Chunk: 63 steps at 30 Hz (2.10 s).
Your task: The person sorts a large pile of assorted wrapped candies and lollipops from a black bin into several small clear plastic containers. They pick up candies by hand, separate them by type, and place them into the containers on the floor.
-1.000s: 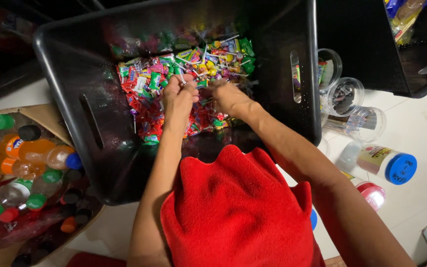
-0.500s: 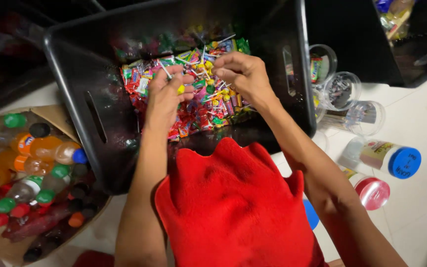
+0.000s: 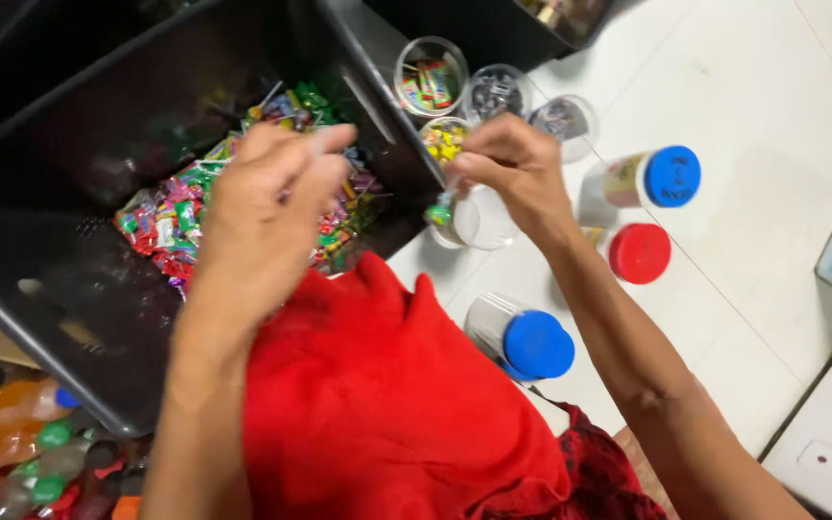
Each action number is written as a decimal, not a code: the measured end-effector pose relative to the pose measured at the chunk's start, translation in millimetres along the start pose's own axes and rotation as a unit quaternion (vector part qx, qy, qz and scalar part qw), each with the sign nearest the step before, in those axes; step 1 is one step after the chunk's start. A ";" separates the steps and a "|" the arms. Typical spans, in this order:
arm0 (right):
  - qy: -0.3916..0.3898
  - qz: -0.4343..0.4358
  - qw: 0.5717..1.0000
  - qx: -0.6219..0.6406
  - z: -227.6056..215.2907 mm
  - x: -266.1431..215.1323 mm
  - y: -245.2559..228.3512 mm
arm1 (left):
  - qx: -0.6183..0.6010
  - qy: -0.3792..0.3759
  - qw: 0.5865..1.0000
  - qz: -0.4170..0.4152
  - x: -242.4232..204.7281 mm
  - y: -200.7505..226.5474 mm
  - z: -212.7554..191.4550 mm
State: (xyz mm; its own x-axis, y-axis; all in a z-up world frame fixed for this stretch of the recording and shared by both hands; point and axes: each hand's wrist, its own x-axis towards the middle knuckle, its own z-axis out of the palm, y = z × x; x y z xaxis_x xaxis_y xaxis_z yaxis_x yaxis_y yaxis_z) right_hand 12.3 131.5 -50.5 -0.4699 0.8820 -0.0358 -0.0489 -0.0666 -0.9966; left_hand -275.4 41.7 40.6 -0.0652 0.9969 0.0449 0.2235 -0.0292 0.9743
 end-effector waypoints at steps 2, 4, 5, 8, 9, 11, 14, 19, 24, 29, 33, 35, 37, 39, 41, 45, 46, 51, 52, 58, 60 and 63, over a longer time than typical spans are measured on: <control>0.036 -0.004 0.999 -0.026 -22.4 -21.6 4.8 | 0.066 -0.014 0.996 0.053 6.7 19.2 25.3; 0.125 0.031 0.991 -0.044 -41.1 -41.6 15.3 | 0.048 -0.011 0.991 0.127 15.1 33.7 54.4; 0.130 0.029 0.990 -0.043 -45.7 -49.0 18.7 | 0.048 -0.015 0.990 0.129 20.9 42.7 69.5; 0.199 0.066 0.977 -0.024 -58.1 -76.6 36.1 | 0.028 -0.030 0.994 0.105 30.4 63.7 115.4; 0.199 0.053 0.975 -0.082 -62.4 -85.9 45.7 | 0.011 -0.024 0.995 0.092 32.4 67.2 129.9; 0.201 0.041 0.969 -0.137 -71.5 -100.8 73.3 | -0.004 -0.023 0.997 0.079 34.2 62.3 156.8; 0.162 -0.030 0.931 -0.326 -83.8 -112.9 111.7 | -0.078 -0.012 0.996 0.044 35.1 28.7 191.2; 0.022 -0.094 0.885 -0.455 -75.7 -106.6 108.9 | -0.017 -0.014 0.999 -0.049 38.6 -10.2 206.5; -0.074 -0.104 0.857 -0.500 -87.1 -85.7 126.6 | 0.014 -0.003 0.999 -0.051 43.5 -30.8 213.2; -0.075 -0.048 0.895 -0.437 -88.7 -69.7 148.6 | -0.018 -0.001 0.998 -0.068 48.9 -47.0 218.7; -0.119 0.105 0.866 -0.474 -83.5 -50.6 184.3 | -0.082 0.003 0.983 -0.166 53.9 -33.7 216.7; -0.140 0.125 0.846 -0.499 -79.6 -36.8 193.6 | -0.115 0.000 0.967 -0.229 53.7 -30.9 214.9; -0.169 0.252 0.840 -0.451 -74.5 -20.4 193.5 | -0.090 0.013 0.981 -0.173 51.7 -43.6 216.1; -0.200 0.189 0.837 -0.473 -79.9 -17.5 220.0 | -0.098 0.011 0.980 -0.174 52.0 -48.6 217.1; -0.228 0.124 0.829 -0.495 -84.2 -13.4 233.1 | -0.107 0.009 0.979 -0.173 51.9 -48.4 218.0; -0.216 0.089 0.901 -0.366 -88.6 -8.0 233.8 | -0.056 -0.003 0.985 -0.162 52.0 -47.2 221.3; -0.219 0.092 0.908 -0.345 -89.8 -7.7 234.2 | -0.028 -0.003 0.991 -0.131 51.7 -49.4 222.8; -0.236 0.107 0.930 -0.263 -88.7 -8.0 222.6 | -0.037 -0.028 0.985 -0.167 54.1 -49.0 225.0; -0.244 0.111 0.932 -0.245 -87.6 -7.1 216.4 | -0.038 -0.028 0.986 -0.163 54.3 -50.0 225.5; -0.281 0.087 0.892 -0.344 -82.5 -2.7 186.7 | -0.042 -0.026 0.987 -0.152 53.3 -50.0 225.0; -0.289 0.165 0.850 -0.409 -83.3 -2.5 170.9 | -0.034 -0.023 0.988 -0.149 53.4 -49.7 224.5; -0.292 0.233 0.792 -0.483 -90.9 -6.3 143.9 | -0.018 -0.020 0.988 -0.150 54.2 -45.5 222.8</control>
State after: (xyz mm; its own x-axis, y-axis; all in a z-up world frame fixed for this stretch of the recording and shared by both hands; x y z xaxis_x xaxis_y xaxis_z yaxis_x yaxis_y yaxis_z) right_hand 88.3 158.9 -200.4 -0.5796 0.4820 -0.6571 0.8144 0.3153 -0.4871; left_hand -72.5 113.5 -50.5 -0.0847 0.9632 -0.2551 0.1649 0.2660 0.9497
